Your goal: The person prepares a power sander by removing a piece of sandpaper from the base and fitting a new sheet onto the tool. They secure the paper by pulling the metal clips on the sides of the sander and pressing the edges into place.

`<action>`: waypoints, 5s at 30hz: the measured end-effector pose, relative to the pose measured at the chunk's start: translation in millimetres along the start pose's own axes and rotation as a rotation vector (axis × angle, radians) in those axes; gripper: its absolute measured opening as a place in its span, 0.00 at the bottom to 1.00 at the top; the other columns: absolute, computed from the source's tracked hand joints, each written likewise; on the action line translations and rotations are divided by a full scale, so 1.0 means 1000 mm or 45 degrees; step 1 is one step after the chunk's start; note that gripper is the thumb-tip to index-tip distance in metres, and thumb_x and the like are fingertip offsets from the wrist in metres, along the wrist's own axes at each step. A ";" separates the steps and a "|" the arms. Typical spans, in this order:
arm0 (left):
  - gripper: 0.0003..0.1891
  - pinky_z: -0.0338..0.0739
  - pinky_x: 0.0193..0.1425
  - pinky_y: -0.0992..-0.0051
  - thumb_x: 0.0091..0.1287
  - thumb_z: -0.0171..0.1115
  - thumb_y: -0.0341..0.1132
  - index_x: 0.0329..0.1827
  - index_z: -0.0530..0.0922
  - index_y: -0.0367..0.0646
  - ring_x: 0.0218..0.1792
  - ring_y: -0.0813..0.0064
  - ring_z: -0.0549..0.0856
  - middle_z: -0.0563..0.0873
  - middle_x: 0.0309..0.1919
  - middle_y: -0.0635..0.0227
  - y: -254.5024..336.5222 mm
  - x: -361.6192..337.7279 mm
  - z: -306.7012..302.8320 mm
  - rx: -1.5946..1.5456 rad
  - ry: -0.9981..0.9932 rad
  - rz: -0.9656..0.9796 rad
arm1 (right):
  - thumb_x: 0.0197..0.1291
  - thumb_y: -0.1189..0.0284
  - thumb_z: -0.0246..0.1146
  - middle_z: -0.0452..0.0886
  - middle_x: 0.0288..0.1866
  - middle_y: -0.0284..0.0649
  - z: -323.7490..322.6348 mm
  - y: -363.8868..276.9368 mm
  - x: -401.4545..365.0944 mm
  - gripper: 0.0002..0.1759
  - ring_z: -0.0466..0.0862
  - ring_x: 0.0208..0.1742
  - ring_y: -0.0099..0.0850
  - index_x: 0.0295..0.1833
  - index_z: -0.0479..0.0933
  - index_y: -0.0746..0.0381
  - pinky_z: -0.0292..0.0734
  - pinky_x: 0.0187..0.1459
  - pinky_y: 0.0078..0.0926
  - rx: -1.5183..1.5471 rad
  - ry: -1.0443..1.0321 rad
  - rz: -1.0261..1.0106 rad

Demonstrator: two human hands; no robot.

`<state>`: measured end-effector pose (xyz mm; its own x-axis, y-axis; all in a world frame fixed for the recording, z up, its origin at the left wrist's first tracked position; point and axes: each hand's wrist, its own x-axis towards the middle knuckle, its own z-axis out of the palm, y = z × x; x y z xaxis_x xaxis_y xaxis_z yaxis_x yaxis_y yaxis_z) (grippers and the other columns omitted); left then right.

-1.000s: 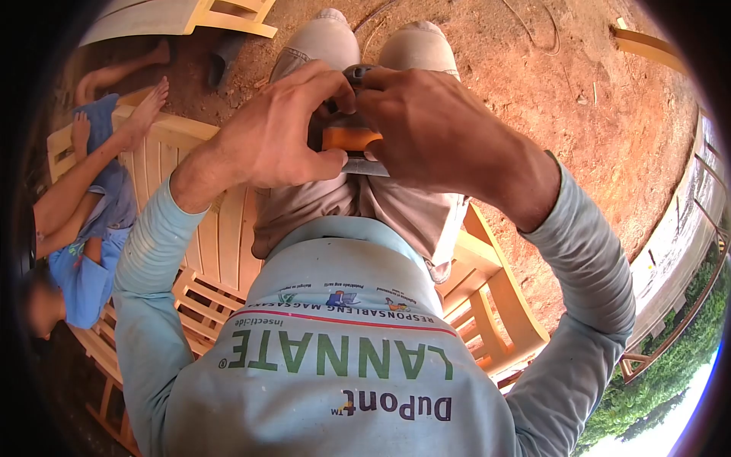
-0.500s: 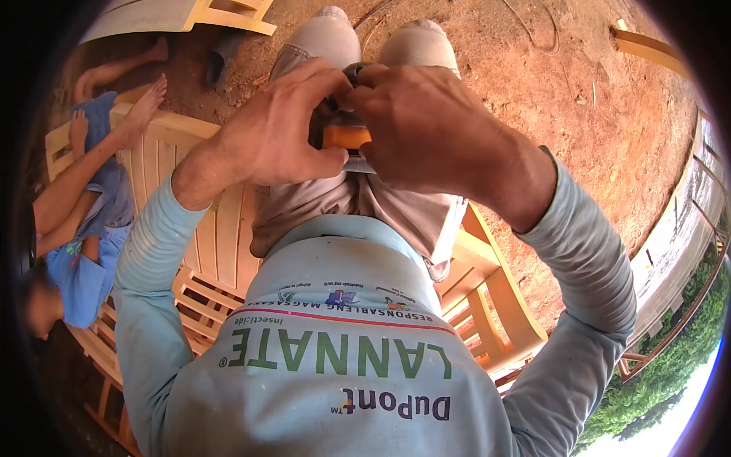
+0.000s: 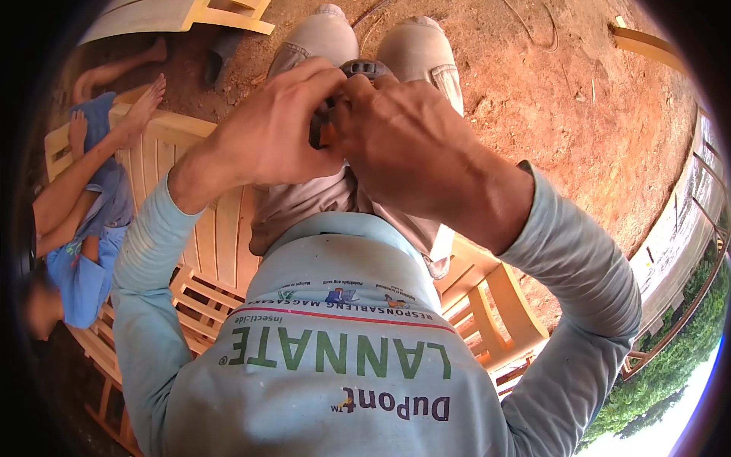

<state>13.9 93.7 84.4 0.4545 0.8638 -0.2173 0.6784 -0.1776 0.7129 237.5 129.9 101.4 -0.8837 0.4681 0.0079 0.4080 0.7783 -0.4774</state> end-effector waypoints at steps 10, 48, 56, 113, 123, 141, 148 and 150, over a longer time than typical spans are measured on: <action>0.29 0.87 0.57 0.52 0.56 0.80 0.37 0.60 0.81 0.35 0.52 0.44 0.91 0.86 0.52 0.52 -0.001 0.003 0.003 0.035 0.031 -0.005 | 0.64 0.75 0.71 0.89 0.49 0.44 -0.007 0.014 0.001 0.18 0.93 0.46 0.45 0.57 0.96 0.54 0.92 0.51 0.45 0.223 -0.055 0.035; 0.20 0.92 0.64 0.58 0.70 0.89 0.47 0.53 0.89 0.46 0.60 0.56 0.93 0.93 0.59 0.66 -0.043 -0.044 0.052 0.139 0.788 0.504 | 0.51 0.65 0.91 0.88 0.68 0.52 0.059 0.012 -0.077 0.46 0.91 0.61 0.53 0.75 0.81 0.66 0.91 0.57 0.48 0.169 0.661 0.164; 0.26 0.89 0.65 0.57 0.71 0.87 0.54 0.59 0.88 0.45 0.62 0.55 0.92 0.92 0.67 0.61 -0.045 -0.050 0.049 0.014 0.724 0.487 | 0.59 0.61 0.90 0.88 0.66 0.56 0.063 0.007 -0.076 0.42 0.92 0.59 0.56 0.74 0.80 0.66 0.91 0.56 0.48 0.230 0.691 0.222; 0.28 0.79 0.62 0.54 0.64 0.89 0.56 0.42 0.83 0.42 0.51 0.53 0.88 0.91 0.45 0.61 -0.040 -0.062 0.074 0.103 0.581 0.208 | 0.55 0.69 0.86 0.88 0.57 0.48 0.085 0.005 -0.086 0.30 0.87 0.59 0.53 0.60 0.80 0.63 0.79 0.62 0.51 0.322 0.532 0.321; 0.27 0.76 0.63 0.53 0.67 0.86 0.56 0.44 0.82 0.44 0.50 0.55 0.86 0.86 0.44 0.62 -0.043 -0.059 0.074 0.090 0.557 0.230 | 0.57 0.68 0.86 0.87 0.58 0.47 0.087 0.006 -0.086 0.29 0.86 0.60 0.52 0.59 0.80 0.63 0.76 0.63 0.51 0.315 0.519 0.352; 0.28 0.77 0.62 0.54 0.74 0.80 0.63 0.44 0.85 0.43 0.50 0.54 0.87 0.88 0.45 0.61 -0.049 -0.061 0.064 0.008 0.545 0.267 | 0.64 0.56 0.84 0.88 0.55 0.51 0.082 0.010 -0.084 0.29 0.87 0.55 0.55 0.57 0.82 0.65 0.80 0.60 0.50 0.394 0.562 0.328; 0.28 0.77 0.62 0.54 0.75 0.78 0.63 0.44 0.85 0.43 0.49 0.54 0.87 0.88 0.45 0.62 -0.048 -0.060 0.067 0.017 0.562 0.246 | 0.69 0.47 0.80 0.89 0.53 0.51 0.083 0.012 -0.084 0.31 0.87 0.55 0.54 0.56 0.83 0.65 0.79 0.61 0.50 0.410 0.565 0.333; 0.28 0.77 0.62 0.54 0.75 0.79 0.63 0.44 0.85 0.44 0.49 0.54 0.87 0.88 0.44 0.62 -0.047 -0.061 0.067 0.014 0.551 0.235 | 0.69 0.47 0.81 0.89 0.53 0.50 0.082 0.012 -0.084 0.31 0.87 0.55 0.53 0.56 0.83 0.65 0.79 0.61 0.49 0.406 0.562 0.337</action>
<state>-6.6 17.7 19.7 0.2874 0.9341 0.2120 0.6162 -0.3497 0.7057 297.9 65.4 23.4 -0.5549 0.8113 0.1842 0.4520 0.4799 -0.7520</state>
